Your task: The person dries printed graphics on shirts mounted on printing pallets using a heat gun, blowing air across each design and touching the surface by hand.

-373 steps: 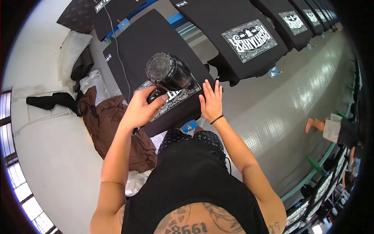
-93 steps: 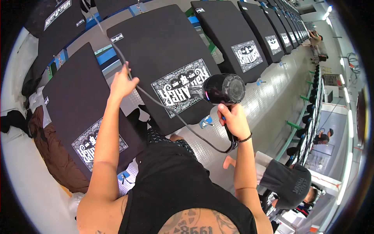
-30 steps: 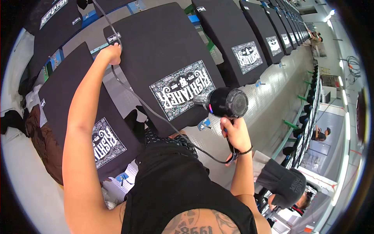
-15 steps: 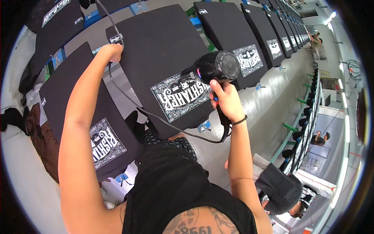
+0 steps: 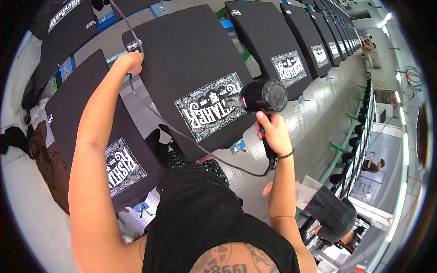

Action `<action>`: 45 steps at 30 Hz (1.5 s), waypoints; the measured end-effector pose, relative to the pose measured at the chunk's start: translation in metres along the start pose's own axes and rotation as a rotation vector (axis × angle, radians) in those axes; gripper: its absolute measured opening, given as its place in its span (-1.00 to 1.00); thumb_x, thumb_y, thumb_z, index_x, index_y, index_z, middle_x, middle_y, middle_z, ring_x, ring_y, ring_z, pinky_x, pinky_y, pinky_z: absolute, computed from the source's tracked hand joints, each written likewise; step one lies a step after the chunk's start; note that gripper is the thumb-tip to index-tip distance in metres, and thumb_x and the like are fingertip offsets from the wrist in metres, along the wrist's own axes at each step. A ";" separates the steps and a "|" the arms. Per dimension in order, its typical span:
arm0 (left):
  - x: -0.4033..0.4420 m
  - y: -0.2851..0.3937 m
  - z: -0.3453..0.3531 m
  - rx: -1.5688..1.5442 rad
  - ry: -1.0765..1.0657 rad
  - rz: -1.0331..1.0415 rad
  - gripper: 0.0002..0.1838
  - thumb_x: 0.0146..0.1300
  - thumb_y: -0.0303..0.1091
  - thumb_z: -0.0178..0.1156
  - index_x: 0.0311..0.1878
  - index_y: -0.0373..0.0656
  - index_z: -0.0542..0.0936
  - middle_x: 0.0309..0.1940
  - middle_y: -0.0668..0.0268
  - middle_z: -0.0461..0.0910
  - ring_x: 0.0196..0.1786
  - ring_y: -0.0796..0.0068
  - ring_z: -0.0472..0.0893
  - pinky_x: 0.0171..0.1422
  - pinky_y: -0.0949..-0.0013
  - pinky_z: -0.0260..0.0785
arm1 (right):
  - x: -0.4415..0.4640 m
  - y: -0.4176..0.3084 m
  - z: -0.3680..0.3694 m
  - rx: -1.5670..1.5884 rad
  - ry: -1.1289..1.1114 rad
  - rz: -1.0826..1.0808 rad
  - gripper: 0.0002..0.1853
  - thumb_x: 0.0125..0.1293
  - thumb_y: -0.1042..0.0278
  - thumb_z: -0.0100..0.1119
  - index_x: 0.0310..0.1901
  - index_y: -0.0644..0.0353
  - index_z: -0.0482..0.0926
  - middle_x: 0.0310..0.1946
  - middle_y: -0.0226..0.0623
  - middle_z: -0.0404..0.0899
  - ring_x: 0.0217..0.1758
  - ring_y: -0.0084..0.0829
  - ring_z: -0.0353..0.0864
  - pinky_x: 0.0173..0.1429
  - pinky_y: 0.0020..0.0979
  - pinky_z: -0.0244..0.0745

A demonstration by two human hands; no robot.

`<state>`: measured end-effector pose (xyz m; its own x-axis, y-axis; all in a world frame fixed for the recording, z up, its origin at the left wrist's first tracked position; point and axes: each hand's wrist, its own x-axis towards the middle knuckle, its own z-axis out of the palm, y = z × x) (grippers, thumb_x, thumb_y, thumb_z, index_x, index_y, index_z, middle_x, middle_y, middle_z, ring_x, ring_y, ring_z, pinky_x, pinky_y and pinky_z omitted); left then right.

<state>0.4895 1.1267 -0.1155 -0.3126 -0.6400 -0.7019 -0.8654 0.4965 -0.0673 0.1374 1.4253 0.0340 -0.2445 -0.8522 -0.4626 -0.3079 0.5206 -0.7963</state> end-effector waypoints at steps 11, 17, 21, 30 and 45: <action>0.015 0.010 0.028 -0.001 0.198 -0.093 -0.32 0.08 -0.50 0.09 0.35 -0.46 0.31 0.36 -0.10 0.34 0.31 0.01 0.51 0.32 0.15 0.44 | -0.044 0.019 -0.018 0.200 -0.066 0.079 -0.73 0.44 0.22 0.17 -0.29 0.28 0.51 -0.57 -0.44 0.46 -0.63 -0.65 0.39 -0.52 -0.53 0.31; -0.013 0.053 0.028 -0.073 0.209 -0.216 -0.10 0.03 -0.54 0.17 0.51 -0.40 0.10 0.42 -0.16 0.26 0.34 -0.08 0.48 0.30 0.14 0.46 | -0.011 0.015 -0.030 0.184 -0.191 -0.031 -0.70 0.44 0.16 0.20 -0.22 0.29 0.55 -0.58 -0.47 0.48 -0.62 -0.67 0.40 -0.53 -0.55 0.30; -0.035 0.083 0.039 -0.199 0.205 -0.173 -0.08 0.04 -0.53 0.16 0.55 -0.25 0.09 0.37 -0.22 0.28 0.29 -0.16 0.51 0.29 0.06 0.47 | 0.027 0.006 -0.035 0.107 -0.216 -0.066 -0.61 0.40 0.04 0.25 -0.23 0.28 0.52 -0.59 -0.48 0.46 -0.64 -0.67 0.39 -0.57 -0.54 0.30; -0.066 0.097 0.001 -0.329 0.008 -0.201 0.03 0.02 -0.60 0.03 0.62 -0.10 -0.13 0.52 -0.23 0.03 0.33 0.02 0.50 0.32 0.18 0.45 | 0.067 -0.011 -0.048 0.022 -0.277 -0.162 -0.51 0.39 -0.05 0.25 -0.12 0.35 0.52 -0.60 -0.48 0.43 -0.65 -0.67 0.39 -0.57 -0.55 0.33; -0.035 0.056 -0.016 -0.355 -0.447 -0.129 0.28 0.05 -0.44 0.35 0.58 0.57 -0.38 0.63 0.09 -0.49 0.07 -0.01 0.64 0.00 0.07 0.61 | 0.084 -0.009 -0.053 0.151 -0.335 -0.058 -0.57 0.41 0.00 0.23 -0.18 0.32 0.56 -0.59 -0.47 0.46 -0.62 -0.67 0.41 -0.54 -0.55 0.34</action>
<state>0.4456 1.1677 -0.0838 -0.0669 -0.3349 -0.9399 -0.9879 0.1546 0.0153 0.0710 1.3517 0.0227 0.0914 -0.8629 -0.4970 -0.1673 0.4787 -0.8619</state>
